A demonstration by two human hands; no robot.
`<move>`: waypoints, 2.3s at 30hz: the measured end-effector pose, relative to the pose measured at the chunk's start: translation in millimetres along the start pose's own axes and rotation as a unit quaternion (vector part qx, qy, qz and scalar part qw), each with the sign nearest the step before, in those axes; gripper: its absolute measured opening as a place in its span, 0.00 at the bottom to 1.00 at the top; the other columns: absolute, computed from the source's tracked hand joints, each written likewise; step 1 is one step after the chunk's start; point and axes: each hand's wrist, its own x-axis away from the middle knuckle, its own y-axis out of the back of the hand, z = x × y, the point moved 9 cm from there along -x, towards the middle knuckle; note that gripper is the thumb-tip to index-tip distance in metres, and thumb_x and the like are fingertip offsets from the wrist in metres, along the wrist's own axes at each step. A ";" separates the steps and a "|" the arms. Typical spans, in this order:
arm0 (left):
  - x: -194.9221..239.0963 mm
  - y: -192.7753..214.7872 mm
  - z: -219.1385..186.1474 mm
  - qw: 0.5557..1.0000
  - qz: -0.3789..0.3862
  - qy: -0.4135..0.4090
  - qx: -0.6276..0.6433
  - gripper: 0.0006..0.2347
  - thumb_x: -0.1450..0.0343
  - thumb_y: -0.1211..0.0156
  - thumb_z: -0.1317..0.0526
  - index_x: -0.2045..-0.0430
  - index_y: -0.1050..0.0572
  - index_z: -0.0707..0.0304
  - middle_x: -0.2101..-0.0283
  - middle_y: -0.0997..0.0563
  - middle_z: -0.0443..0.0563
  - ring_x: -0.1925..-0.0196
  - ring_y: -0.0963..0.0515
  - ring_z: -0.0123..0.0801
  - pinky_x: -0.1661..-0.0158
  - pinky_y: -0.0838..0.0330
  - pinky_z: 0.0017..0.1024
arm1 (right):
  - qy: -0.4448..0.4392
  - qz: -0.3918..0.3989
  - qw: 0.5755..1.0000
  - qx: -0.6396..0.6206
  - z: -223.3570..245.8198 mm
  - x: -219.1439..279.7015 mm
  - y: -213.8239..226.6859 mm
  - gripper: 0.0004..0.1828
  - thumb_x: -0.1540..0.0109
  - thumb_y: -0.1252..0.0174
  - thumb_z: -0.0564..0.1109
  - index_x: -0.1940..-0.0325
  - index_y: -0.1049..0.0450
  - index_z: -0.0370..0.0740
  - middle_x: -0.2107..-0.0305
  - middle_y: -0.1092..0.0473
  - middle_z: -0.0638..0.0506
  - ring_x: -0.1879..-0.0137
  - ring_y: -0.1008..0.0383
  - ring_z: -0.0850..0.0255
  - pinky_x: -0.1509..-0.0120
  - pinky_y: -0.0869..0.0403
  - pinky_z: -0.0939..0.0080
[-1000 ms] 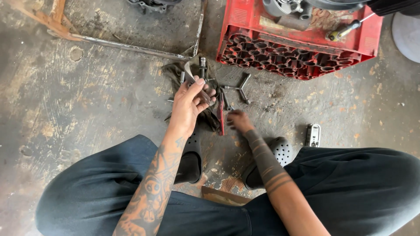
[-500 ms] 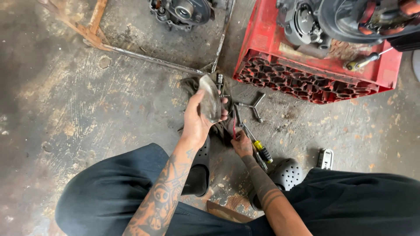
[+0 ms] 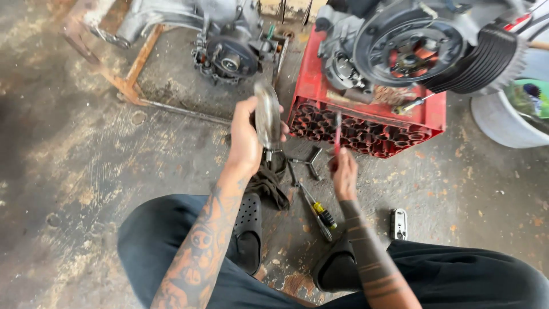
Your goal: The person sits on the floor of a motorcycle repair workshop and uses a screwdriver to work on a screw of a motorcycle engine resting on a red crate. They then hold a small metal engine cover in one hand and scrape its surface with a red-handled scraper, turning the part to clean different areas.
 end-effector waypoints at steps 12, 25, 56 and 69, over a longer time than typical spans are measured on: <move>11.6 -101.8 -56.9 0.993 0.048 -0.079 -0.079 0.38 0.29 0.41 0.44 0.29 0.45 0.71 0.26 0.50 0.75 0.22 0.57 0.61 0.28 0.66 0.52 | 0.418 0.158 0.835 0.321 376.0 45.4 63.0 0.08 0.35 0.37 0.48 0.55 0.18 0.45 0.67 0.24 0.49 0.58 0.21 0.46 0.57 0.23 0.50; -17.6 -147.1 -26.4 0.925 0.229 -0.267 -0.142 0.26 0.20 0.56 0.45 0.32 0.37 0.63 0.36 0.32 0.70 0.30 0.36 0.58 0.31 0.47 0.57 | 0.420 0.216 0.851 0.229 347.6 2.1 64.0 0.12 0.36 0.37 0.41 0.49 0.20 0.37 0.62 0.24 0.38 0.59 0.21 0.47 0.58 0.25 0.50; -29.0 -90.5 -21.7 0.940 0.175 -0.272 -0.111 0.26 0.25 0.54 0.47 0.36 0.33 0.65 0.45 0.34 0.61 0.46 0.33 0.40 0.53 0.18 0.47 | 0.436 0.212 0.814 0.318 345.3 5.6 3.3 0.10 0.37 0.37 0.50 0.57 0.18 0.44 0.68 0.23 0.45 0.59 0.21 0.52 0.49 0.32 0.51; -11.4 -108.7 -30.0 0.915 0.175 -0.319 -0.174 0.25 0.25 0.56 0.48 0.37 0.30 0.63 0.47 0.30 0.61 0.42 0.32 0.42 0.40 0.38 0.45 | 0.470 0.156 0.778 0.386 341.3 3.0 15.9 0.09 0.36 0.37 0.50 0.57 0.19 0.45 0.68 0.24 0.49 0.57 0.22 0.55 0.46 0.34 0.54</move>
